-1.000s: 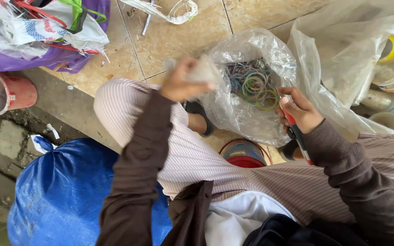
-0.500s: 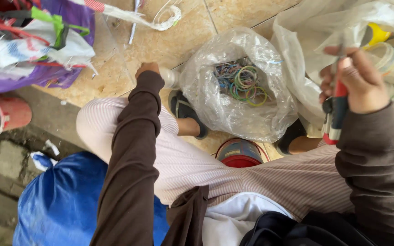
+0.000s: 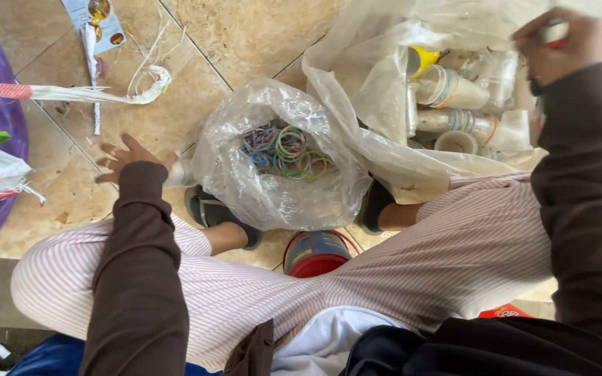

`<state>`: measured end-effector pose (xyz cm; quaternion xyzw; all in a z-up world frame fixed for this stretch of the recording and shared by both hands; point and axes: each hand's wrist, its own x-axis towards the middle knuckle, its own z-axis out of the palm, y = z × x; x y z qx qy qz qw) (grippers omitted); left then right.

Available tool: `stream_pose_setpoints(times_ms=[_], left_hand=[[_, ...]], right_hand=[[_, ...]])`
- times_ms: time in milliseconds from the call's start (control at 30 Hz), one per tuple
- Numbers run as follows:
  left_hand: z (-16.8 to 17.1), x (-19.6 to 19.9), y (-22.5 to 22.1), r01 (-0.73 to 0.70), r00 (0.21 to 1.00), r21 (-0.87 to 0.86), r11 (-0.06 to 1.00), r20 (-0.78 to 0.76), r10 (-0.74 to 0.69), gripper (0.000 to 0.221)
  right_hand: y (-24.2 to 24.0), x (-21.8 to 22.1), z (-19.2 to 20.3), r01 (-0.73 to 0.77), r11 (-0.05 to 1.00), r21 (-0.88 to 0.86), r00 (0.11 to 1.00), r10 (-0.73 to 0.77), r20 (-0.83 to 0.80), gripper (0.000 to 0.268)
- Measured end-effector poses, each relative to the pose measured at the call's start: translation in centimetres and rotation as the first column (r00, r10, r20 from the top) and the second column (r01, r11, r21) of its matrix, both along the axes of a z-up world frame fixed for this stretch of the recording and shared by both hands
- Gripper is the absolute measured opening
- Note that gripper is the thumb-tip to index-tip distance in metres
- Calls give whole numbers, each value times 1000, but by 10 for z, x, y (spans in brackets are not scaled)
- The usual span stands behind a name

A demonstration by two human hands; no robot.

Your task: Cutting the rims off plastic cups and sorting them for recycling using a utility knife

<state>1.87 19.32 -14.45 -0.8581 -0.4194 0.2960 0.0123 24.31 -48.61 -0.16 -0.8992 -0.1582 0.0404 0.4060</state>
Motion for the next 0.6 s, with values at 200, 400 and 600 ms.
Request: stream_pose_setpoints(times_ms=[200,400,600], left_hand=[[90,2,-64,243,762,-36,969,625,-168,93],[135,-38,-128,600,302,-153,786,952,-46,65],[116,-22,-125,509,244,-158,846,969,34,53]], right_hand=[[35,19,-77,-73,719,-692,958,244,153,20],[77,14,-105,-324,483,-813,943,238,-234,58],[70,12,-74,-299,316,-900,946,224,-235,30]])
